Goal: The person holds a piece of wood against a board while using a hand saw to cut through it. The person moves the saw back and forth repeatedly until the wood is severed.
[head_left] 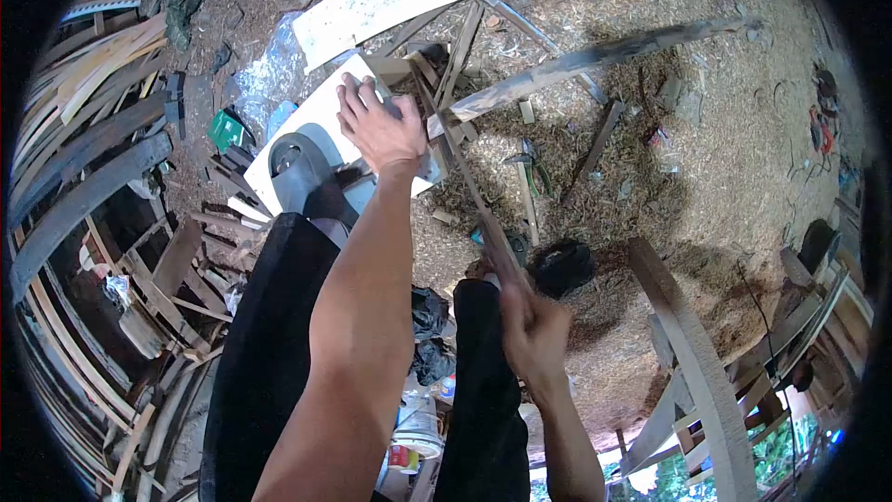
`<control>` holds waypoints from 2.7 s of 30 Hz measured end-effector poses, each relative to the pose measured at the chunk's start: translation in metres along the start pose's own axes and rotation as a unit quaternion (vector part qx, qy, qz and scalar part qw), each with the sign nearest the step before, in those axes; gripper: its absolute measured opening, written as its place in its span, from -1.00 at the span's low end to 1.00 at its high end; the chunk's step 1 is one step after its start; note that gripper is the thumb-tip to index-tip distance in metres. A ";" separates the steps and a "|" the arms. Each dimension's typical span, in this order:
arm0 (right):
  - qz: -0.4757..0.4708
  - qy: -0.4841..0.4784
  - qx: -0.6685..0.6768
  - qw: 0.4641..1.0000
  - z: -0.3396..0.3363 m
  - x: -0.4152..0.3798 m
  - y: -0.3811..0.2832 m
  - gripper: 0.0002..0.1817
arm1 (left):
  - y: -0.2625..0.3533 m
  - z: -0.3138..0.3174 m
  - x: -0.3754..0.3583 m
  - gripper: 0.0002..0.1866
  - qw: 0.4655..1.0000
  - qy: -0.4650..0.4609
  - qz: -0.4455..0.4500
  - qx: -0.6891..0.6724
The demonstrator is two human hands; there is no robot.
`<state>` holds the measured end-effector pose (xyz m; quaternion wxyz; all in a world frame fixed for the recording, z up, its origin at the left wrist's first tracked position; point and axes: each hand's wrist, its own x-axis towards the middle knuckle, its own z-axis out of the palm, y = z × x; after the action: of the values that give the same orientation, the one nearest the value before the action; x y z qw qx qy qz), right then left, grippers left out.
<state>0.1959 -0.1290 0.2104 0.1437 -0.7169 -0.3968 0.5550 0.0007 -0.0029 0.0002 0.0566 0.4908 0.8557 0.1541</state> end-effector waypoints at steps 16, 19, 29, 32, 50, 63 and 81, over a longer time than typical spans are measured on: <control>-0.021 0.040 -0.002 0.999 0.012 0.011 -0.004 -0.68 | 0.000 -0.001 0.001 -0.45 1.000 0.004 0.004 -0.002; 0.009 -0.051 -0.067 0.996 -0.012 -0.021 0.018 -0.60 | -0.003 0.001 0.001 -0.48 1.000 0.023 0.011 0.018; 0.007 -0.002 -0.089 0.996 0.039 0.081 -0.024 -0.50 | 0.002 -0.004 0.001 -0.42 1.000 -0.014 0.003 0.002; -0.134 0.075 0.000 0.988 0.009 0.012 0.026 -0.65 | -0.001 0.000 -0.001 -0.42 1.000 -0.007 -0.003 0.006; -0.116 0.007 -0.046 0.992 -0.008 -0.016 0.039 -0.63 | 0.000 0.000 0.000 -0.44 1.000 0.001 0.008 0.012; -0.042 0.024 -0.064 0.997 0.030 0.054 -0.011 -0.54 | -0.001 0.002 0.001 -0.43 1.000 -0.002 0.004 0.003; -0.075 0.027 -0.051 0.996 0.003 0.008 0.021 -0.61 | -0.002 0.002 0.001 -0.47 1.000 0.015 0.005 -0.018</control>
<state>0.2020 -0.1379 0.1900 0.1593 -0.7062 -0.4730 0.5022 -0.0009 -0.0030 -0.0026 0.0515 0.4913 0.8513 0.1770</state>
